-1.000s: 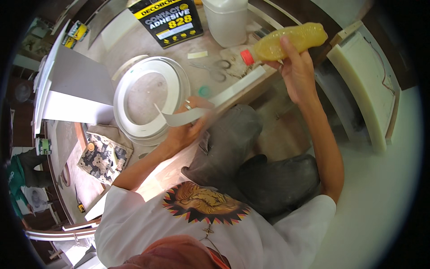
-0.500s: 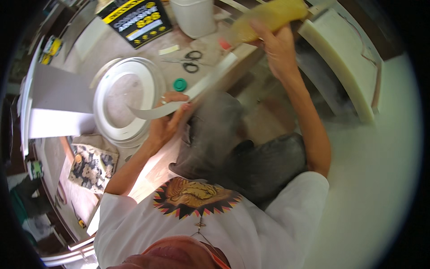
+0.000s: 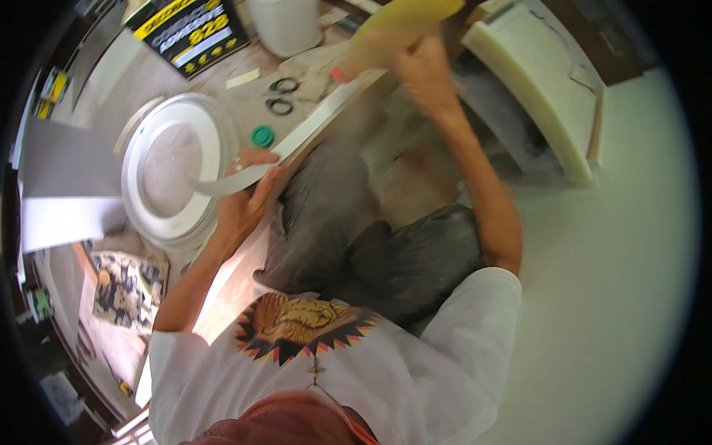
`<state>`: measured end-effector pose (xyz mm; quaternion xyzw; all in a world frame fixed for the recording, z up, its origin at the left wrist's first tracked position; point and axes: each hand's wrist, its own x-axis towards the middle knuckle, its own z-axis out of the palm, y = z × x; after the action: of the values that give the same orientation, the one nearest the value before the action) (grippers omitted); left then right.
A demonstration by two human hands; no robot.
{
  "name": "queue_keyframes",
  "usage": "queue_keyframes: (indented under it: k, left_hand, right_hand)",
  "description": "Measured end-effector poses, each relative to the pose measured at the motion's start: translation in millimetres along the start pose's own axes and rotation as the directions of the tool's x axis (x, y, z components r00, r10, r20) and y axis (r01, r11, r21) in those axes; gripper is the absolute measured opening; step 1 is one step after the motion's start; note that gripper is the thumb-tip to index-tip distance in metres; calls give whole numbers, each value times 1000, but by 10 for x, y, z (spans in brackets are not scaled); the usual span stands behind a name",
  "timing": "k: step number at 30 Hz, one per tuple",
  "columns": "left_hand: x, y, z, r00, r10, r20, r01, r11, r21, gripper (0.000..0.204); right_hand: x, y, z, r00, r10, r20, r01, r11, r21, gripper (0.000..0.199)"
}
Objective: The person sits on the floor and assembles a piece of furniture. They cut a strip of white tape with scissors, apply glue to the strip, and attach it to the edge of a wooden frame.
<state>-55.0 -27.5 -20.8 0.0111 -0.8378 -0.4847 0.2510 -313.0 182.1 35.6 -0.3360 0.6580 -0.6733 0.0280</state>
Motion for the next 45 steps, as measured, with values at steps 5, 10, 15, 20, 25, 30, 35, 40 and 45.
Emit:
queue_keyframes:
  k: [5, 10, 15, 20, 25, 30, 35, 40, 45]
  left_hand:
    - [60, 22, -41, 992, -99, 82, 98, 995, 11, 12]
    - [106, 76, -18, 979, -161, 122, 160, 987, 18, 13]
    - [108, 103, -35, 977, -173, 124, 168, 985, 47, 16]
    - [224, 114, 6, 982, -147, 117, 147, 989, 9, 16]
    - [237, -53, 57, 996, -69, 60, 68, 997, 22, 16]
    - [216, 46, 65, 986, -137, 97, 141, 989, -35, 16]
    - [180, 34, 54, 983, -149, 103, 153, 988, -30, 16]
    - [189, 42, 40, 982, -151, 111, 149, 989, 26, 15]
    - [196, 65, 47, 982, -156, 105, 155, 988, 25, 15]
  right_hand:
    - [44, -142, 67, 1000, -22, -6, 22, 999, 23, 44]
    - [61, -106, -22, 1000, -15, 25, 16, 998, -58, 41]
    - [65, 22, -101, 999, 46, -21, -48, 996, -81, 38]
    - [95, 71, -185, 994, 106, 8, -106, 993, 57, 38]
    - [172, 162, -240, 980, 198, 17, -199, 980, 32, 39]
    - [87, 177, -206, 986, 165, 17, -166, 986, 13, 34]
    - [28, 287, -46, 987, -87, 137, 115, 971, -211, 42]
    - [-107, 24, 137, 972, -54, 229, 199, 707, -679, 50]
    - [-137, -43, 234, 969, -79, 233, 215, 733, -646, 55]
